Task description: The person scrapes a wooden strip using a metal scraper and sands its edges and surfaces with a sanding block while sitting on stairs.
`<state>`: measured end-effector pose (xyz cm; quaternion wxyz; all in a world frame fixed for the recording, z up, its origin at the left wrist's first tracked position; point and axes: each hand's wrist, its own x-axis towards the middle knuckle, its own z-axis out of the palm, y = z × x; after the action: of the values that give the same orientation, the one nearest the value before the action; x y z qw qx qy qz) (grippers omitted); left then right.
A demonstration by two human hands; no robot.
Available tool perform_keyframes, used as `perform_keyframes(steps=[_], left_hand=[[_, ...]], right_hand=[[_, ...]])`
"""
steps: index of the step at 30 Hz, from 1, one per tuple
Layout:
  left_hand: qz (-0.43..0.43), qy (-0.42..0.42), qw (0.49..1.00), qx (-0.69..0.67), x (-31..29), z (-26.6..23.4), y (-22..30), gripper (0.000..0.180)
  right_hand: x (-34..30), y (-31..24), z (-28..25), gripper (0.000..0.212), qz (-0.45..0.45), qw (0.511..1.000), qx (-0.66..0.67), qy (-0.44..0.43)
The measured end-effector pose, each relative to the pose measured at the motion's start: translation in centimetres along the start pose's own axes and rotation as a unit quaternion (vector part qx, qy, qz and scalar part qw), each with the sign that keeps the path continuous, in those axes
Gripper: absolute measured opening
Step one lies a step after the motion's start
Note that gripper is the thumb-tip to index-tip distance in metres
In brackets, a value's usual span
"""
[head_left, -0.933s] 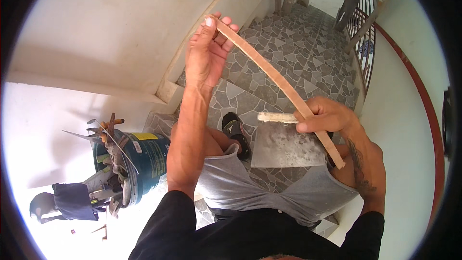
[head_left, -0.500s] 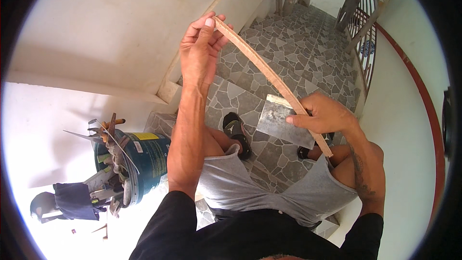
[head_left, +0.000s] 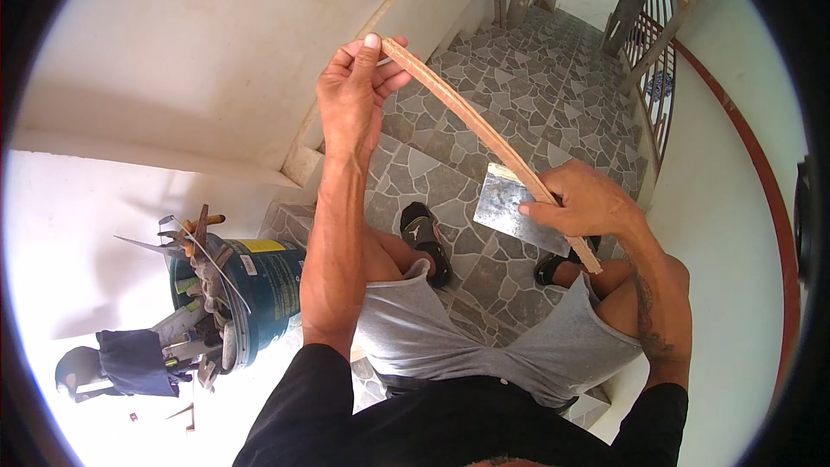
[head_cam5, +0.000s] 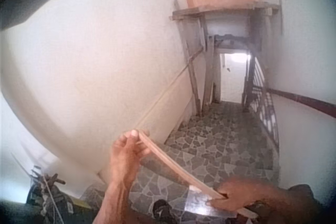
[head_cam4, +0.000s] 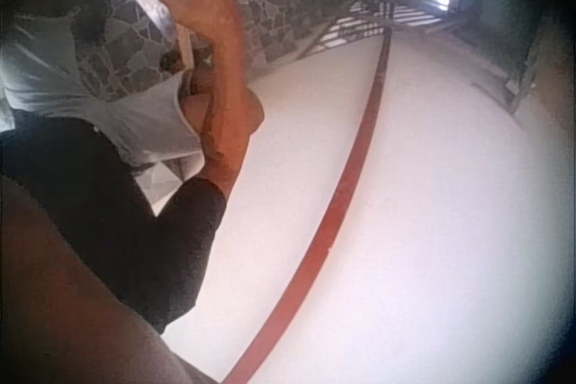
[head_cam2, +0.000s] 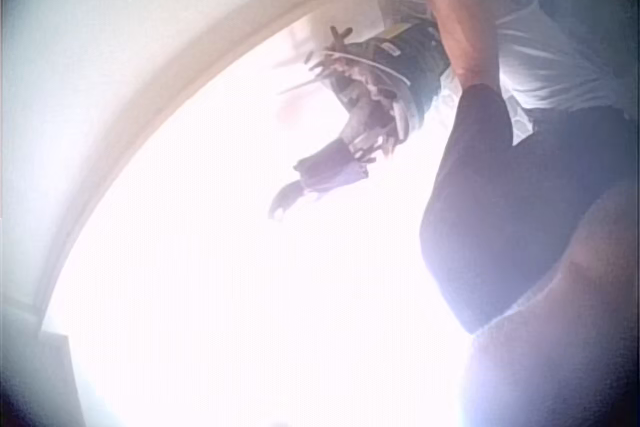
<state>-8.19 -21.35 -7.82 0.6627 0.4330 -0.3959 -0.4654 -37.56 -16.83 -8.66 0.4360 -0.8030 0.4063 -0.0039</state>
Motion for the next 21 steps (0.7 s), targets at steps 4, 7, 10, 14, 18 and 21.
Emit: perform_keyframes(steps=[4,7,10,14,18,21], left_hand=[[-0.005,0.001,0.999,0.038,0.2,-0.5,0.0,0.025],[-0.007,0.01,0.998,0.061,0.0,-0.2,0.2,0.025],[0.009,0.007,0.996,0.089,0.0,0.3,0.0,0.025],[0.08,-0.008,0.987,0.138,0.2,0.2,-0.3,0.022],[0.171,-0.034,0.951,0.256,0.0,0.0,0.1,0.019],[0.174,-0.043,0.937,0.3,-0.2,-0.1,0.0,0.023]], right_hand=[[0.0,0.0,0.2,0.04,0.009,1.0,-0.006,0.02],[-0.1,0.8,0.1,0.039,-0.013,0.999,0.007,0.049],[-0.4,0.7,-0.4,0.039,-0.02,0.999,0.0,0.046],[-0.5,1.3,-0.8,0.045,-0.032,0.999,-0.016,-0.003],[-1.2,1.2,-1.7,0.05,0.005,0.999,-0.02,-0.038],[-1.6,1.9,-1.7,0.05,-0.025,0.999,0.022,-0.028]])
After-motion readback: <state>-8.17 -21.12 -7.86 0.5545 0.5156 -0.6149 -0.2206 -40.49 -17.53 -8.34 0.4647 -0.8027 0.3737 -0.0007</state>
